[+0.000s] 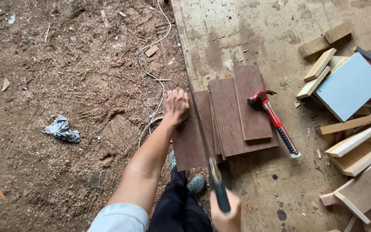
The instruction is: The person uses a hand saw to cut a rectangular wooden board on a workbench. After cutting, they pick up the separated pieces, briefly tap them with a hammer, and then place them aside.
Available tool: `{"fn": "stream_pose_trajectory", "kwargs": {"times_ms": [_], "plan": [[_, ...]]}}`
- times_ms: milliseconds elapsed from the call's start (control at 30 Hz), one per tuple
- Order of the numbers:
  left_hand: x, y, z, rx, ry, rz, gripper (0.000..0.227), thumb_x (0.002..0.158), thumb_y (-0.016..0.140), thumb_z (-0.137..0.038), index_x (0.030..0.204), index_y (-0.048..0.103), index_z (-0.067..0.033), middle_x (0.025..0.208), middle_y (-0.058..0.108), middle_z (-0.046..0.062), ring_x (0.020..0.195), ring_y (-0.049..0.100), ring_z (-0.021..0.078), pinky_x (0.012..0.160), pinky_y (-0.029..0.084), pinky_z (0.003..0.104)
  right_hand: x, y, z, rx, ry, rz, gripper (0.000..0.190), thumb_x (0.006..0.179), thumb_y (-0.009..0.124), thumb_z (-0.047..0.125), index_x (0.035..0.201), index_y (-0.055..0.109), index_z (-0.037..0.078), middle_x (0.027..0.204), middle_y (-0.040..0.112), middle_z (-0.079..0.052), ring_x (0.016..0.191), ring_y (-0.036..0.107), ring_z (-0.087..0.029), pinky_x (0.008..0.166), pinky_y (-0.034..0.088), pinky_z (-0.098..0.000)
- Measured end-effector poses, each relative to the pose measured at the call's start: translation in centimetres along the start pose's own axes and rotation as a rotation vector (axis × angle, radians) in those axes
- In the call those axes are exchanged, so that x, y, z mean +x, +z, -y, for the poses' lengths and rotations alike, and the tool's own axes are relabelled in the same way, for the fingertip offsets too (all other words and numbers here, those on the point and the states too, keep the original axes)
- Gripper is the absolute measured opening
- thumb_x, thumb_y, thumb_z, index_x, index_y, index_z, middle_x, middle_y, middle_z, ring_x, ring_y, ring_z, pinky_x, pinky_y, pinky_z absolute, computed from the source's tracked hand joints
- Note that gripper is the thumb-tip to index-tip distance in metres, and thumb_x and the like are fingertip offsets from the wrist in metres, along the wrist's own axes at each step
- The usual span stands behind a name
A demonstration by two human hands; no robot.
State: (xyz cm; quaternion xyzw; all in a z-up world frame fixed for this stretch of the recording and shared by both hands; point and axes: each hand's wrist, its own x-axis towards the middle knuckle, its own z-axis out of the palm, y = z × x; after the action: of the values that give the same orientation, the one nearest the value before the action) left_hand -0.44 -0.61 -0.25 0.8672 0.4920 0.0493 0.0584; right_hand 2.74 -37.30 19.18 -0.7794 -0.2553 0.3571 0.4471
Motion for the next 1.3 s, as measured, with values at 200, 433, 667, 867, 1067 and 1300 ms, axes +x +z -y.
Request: {"fn": "stream_pose_trajectory", "kwargs": {"times_ms": [200,433,667,867,1067,1300], "plan": [[0.2,-0.5,-0.1,-0.033,-0.024,-0.038,0.031,0.104,0.040,-0.034,0.089,0.059,-0.0142,0.083,0.057,0.009,0.076,0.050,0.0220,0.078,0.038,0.042,15.6,8.1,3.7,-0.062,-0.127,0.035,0.026,0.085,0.063,0.011,0.061,0.055,0.005,0.051,0.058,-0.006,0.041,0.055,-0.016,0.041,0.043,-0.0356],[0.3,-2.1,-0.4,-0.063,-0.030,0.070,0.028,0.103,0.040,-0.032,0.089,0.056,-0.0149,0.083,0.052,0.008,0.078,0.047,0.0213,0.078,0.038,0.041,11.9,6.1,3.7,-0.005,-0.174,0.019,0.025,0.086,0.063,0.010,0.063,0.055,0.003,0.050,0.054,-0.004,0.042,0.051,-0.013,0.040,0.039,-0.0343],[0.0,-3.3,-0.8,-0.050,-0.011,-0.007,0.025,0.100,0.041,-0.031,0.087,0.056,-0.0151,0.082,0.052,0.008,0.077,0.048,0.0215,0.077,0.038,0.042,1.6,1.4,0.4,-0.036,-0.119,-0.038,0.019,0.088,0.066,0.011,0.075,0.066,-0.002,0.055,0.061,-0.008,0.048,0.057,-0.015,0.045,0.042,-0.0339],[0.2,-3.6,-1.1,-0.063,-0.020,0.034,0.030,0.105,0.038,-0.032,0.092,0.057,-0.0138,0.085,0.055,0.009,0.078,0.049,0.0220,0.081,0.038,0.043,1.8,0.5,-1.9,-0.026,-0.174,-0.076,0.018,0.087,0.066,0.009,0.072,0.065,-0.001,0.054,0.060,-0.006,0.046,0.057,-0.014,0.043,0.042,-0.0335],[0.0,-3.5,-0.9,-0.072,-0.030,0.056,0.033,0.104,0.036,-0.032,0.097,0.061,-0.0120,0.090,0.059,0.012,0.083,0.053,0.0245,0.082,0.039,0.046,9.5,4.0,3.8,0.016,-0.104,0.052,0.019,0.086,0.063,0.011,0.069,0.062,0.001,0.053,0.059,-0.005,0.044,0.056,-0.015,0.042,0.042,-0.0354],[-0.9,-3.3,-1.0,-0.077,0.001,0.031,0.034,0.106,0.039,-0.033,0.102,0.063,-0.0097,0.095,0.064,0.015,0.089,0.058,0.0287,0.085,0.041,0.048,14.1,6.9,4.4,-0.025,-0.192,-0.002,0.023,0.086,0.065,0.012,0.067,0.056,0.002,0.052,0.054,-0.007,0.046,0.054,-0.016,0.046,0.042,-0.0355]]}}
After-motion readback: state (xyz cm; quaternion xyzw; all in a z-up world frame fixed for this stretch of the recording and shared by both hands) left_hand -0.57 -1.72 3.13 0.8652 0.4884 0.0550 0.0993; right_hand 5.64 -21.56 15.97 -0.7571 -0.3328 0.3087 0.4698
